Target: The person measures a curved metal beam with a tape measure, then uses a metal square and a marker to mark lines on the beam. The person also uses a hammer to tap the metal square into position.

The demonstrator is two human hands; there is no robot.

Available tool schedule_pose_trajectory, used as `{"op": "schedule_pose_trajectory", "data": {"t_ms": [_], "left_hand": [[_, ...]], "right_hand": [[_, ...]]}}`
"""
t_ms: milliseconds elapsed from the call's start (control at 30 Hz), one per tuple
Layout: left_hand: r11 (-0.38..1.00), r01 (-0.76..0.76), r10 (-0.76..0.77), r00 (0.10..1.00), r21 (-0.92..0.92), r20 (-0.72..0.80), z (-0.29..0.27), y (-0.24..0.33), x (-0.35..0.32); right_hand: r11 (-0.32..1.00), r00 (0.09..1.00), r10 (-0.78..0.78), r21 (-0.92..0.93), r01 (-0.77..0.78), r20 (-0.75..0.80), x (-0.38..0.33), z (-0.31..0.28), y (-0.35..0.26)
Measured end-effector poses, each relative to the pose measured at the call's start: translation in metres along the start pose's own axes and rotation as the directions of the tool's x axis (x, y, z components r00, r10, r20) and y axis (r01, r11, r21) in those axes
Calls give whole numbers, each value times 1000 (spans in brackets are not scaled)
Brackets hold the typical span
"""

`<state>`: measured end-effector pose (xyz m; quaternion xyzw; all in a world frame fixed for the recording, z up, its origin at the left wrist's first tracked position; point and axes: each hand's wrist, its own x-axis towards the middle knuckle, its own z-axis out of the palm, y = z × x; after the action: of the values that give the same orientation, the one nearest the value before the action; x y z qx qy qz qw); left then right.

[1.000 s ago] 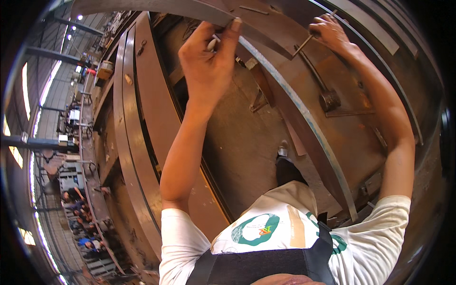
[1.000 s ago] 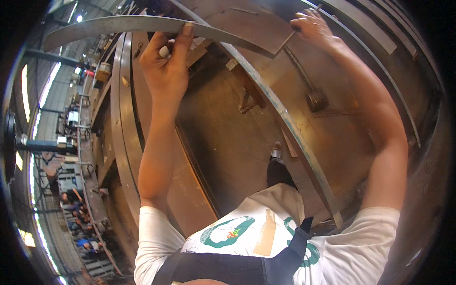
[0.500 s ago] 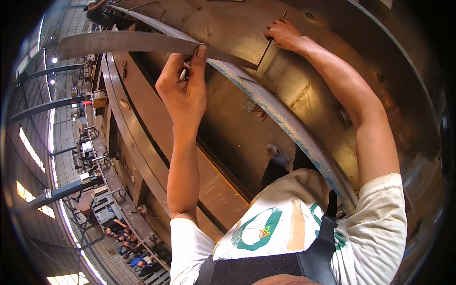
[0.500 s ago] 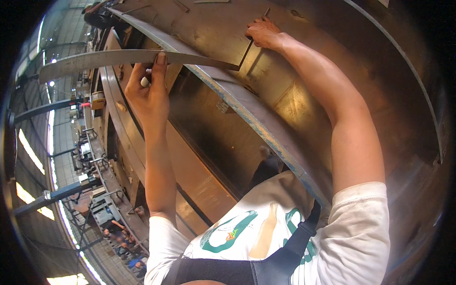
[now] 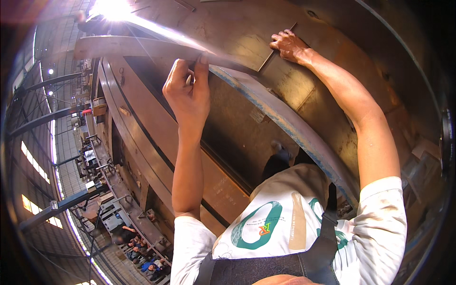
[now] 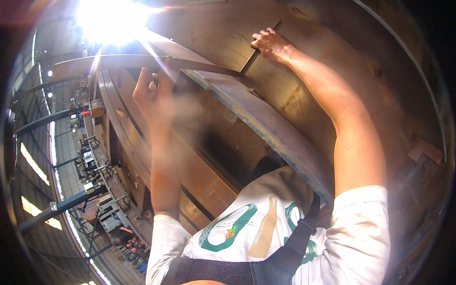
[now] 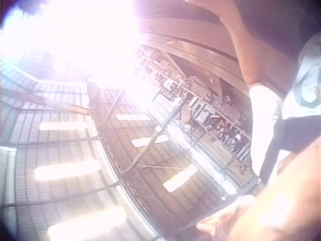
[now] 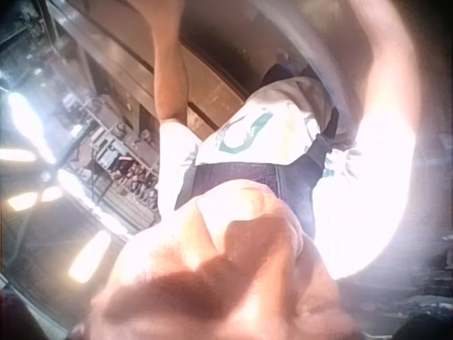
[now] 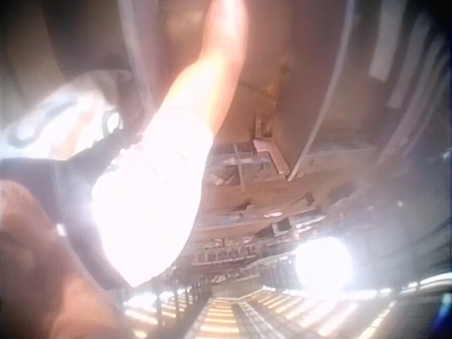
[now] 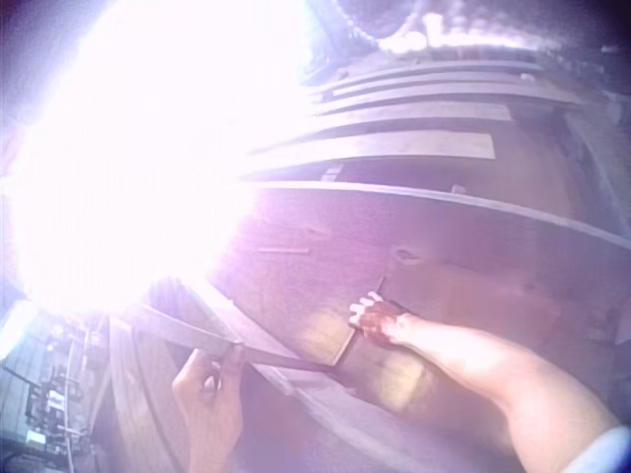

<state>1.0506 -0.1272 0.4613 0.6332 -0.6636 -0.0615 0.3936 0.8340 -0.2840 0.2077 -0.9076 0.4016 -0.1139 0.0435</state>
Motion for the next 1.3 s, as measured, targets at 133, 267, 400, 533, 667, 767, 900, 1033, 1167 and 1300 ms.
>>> {"op": "schedule_pose_trajectory", "data": {"t_ms": [133,267,400,533,667,767,900,1033,1167,1300], "left_hand": [[998,-61,59,997,-21,-56,-1,3,0],[999,21,-23,999,-39,-40,-6,-2,-5],[996,11,-16,999,-92,-51,-1,-4,-11],[998,55,-56,998,-39,-8,-5,-12,-14],[999,34,-34,999,-12,-13,-4,-6,-11],[998,52,-52,999,30,3,-5,3,-14],[999,44,-44,999,26,2,-6,3,-16],[999,-36,37,999,38,-33,-4,2,-15],[997,-65,66,997,29,-29,-6,7,-15],[988,-148,148,989,-33,-6,-3,5,-11]], "right_hand": [[998,994,-50,51,45,98,1,-11,-6],[994,996,-78,73,76,31,-3,-8,-9],[997,996,-64,55,60,62,-2,-7,-12],[996,994,-77,54,73,75,-3,-11,-14],[993,995,-63,101,55,77,-1,-11,-10],[993,995,-60,110,51,82,-3,-9,-10],[995,992,-63,82,55,105,-3,-13,-13],[996,992,-69,63,62,103,-3,-12,-15],[995,994,-72,70,66,87,-2,-15,-17],[999,1000,-17,40,15,26,0,-31,-9]]}}
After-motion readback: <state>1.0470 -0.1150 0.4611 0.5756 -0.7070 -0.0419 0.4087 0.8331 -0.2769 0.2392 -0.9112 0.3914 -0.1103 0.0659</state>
